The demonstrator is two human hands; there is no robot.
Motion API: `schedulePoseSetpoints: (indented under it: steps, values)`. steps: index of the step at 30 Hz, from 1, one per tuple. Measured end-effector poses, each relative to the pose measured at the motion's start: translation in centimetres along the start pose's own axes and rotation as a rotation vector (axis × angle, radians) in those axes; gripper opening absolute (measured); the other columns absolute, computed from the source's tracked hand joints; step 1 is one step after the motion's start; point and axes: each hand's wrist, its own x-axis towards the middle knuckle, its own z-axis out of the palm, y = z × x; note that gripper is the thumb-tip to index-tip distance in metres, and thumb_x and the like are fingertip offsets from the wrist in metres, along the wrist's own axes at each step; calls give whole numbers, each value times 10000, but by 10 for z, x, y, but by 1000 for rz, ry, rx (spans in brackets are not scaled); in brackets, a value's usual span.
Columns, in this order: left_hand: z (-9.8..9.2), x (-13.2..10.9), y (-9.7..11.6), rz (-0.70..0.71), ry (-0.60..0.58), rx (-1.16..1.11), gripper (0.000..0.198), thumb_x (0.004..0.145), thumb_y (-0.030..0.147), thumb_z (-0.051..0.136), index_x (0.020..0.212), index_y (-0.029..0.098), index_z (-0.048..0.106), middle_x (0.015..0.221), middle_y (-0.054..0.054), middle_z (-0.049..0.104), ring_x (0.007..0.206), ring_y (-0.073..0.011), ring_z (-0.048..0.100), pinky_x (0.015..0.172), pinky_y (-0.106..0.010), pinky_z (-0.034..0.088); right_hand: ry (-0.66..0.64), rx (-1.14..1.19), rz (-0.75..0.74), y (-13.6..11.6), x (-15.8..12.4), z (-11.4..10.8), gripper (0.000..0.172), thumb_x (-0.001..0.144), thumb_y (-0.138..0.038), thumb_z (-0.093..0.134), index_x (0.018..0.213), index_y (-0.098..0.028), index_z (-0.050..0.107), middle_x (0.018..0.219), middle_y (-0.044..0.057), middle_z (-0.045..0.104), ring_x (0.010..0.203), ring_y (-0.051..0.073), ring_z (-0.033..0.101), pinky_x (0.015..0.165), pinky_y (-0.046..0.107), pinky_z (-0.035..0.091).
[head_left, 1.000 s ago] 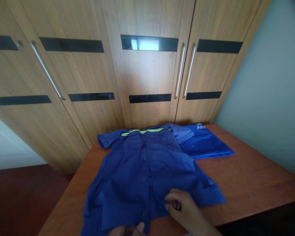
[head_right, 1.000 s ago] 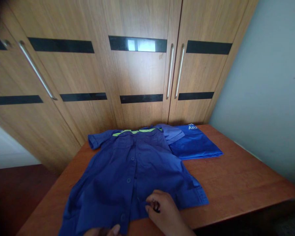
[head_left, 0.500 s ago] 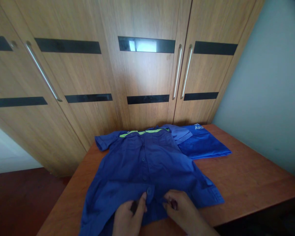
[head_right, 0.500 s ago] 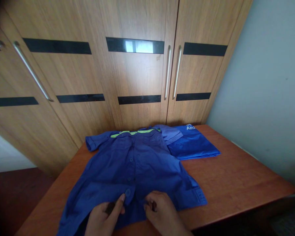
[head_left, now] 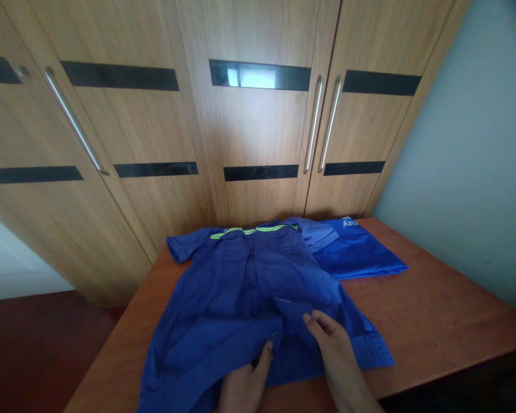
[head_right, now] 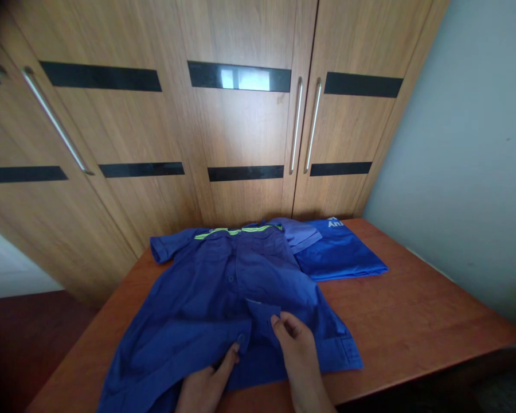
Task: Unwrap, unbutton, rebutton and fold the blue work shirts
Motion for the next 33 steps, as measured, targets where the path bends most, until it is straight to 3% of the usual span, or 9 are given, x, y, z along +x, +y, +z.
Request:
schedulePoseSetpoints:
  steps: [3, 9, 16, 19, 22, 25, 33]
  values:
    - [1, -1, -1, 17, -41, 86, 317, 778, 485, 583, 635, 232, 708, 697, -60, 730, 831, -264, 697, 918, -396, 509, 19, -72, -71, 0, -2, 6, 329, 732, -497, 666, 687, -174, 627, 648, -9, 552, 635, 146, 493, 588, 240, 406]
    - [3, -2, -4, 99, -33, 178, 312, 797, 474, 561, 820, 224, 747, 851, -71, 753, 883, -258, 696, 937, -401, 507, -97, -312, -216, 3, -10, 18, 262, 774, -416, 635, 729, -162, 679, 604, -14, 515, 585, 132, 471, 547, 228, 398]
    - [-1, -5, 5, 79, -100, 243, 418, 815, 508, 497, 880, 185, 753, 900, -118, 750, 933, -290, 687, 958, -439, 494, -191, -449, -288, 3, -13, 22, 126, 751, -265, 615, 793, -180, 697, 623, -19, 538, 575, 126, 506, 545, 215, 412]
    - [-2, -7, 7, 76, -141, 215, 419, 820, 511, 495, 919, 191, 747, 888, -104, 753, 972, -273, 677, 966, -399, 494, -197, -487, -297, 1, -12, 21, 119, 751, -256, 595, 798, -183, 677, 623, -24, 525, 577, 126, 500, 552, 217, 408]
    - [-2, -7, 6, 62, -162, 164, 400, 831, 508, 489, 878, 210, 751, 873, -90, 756, 931, -250, 689, 950, -364, 505, -214, -499, -297, 0, -11, 20, 110, 752, -250, 586, 797, -187, 663, 632, -25, 529, 595, 129, 508, 569, 220, 413]
    - [-2, -5, 7, 5, -188, 136, 417, 845, 521, 462, 754, 230, 747, 836, -81, 758, 852, -257, 702, 954, -407, 496, -217, -509, -283, 1, -10, 19, 117, 761, -224, 558, 808, -181, 656, 633, -26, 531, 599, 127, 511, 574, 218, 410]
    - [-1, -4, 7, 12, -75, 137, 422, 809, 553, 504, 663, 230, 733, 778, -82, 755, 812, -265, 703, 924, -376, 504, -217, -577, -345, 0, -14, 20, 145, 717, -141, 517, 790, -175, 638, 596, -38, 503, 559, 116, 500, 546, 211, 398]
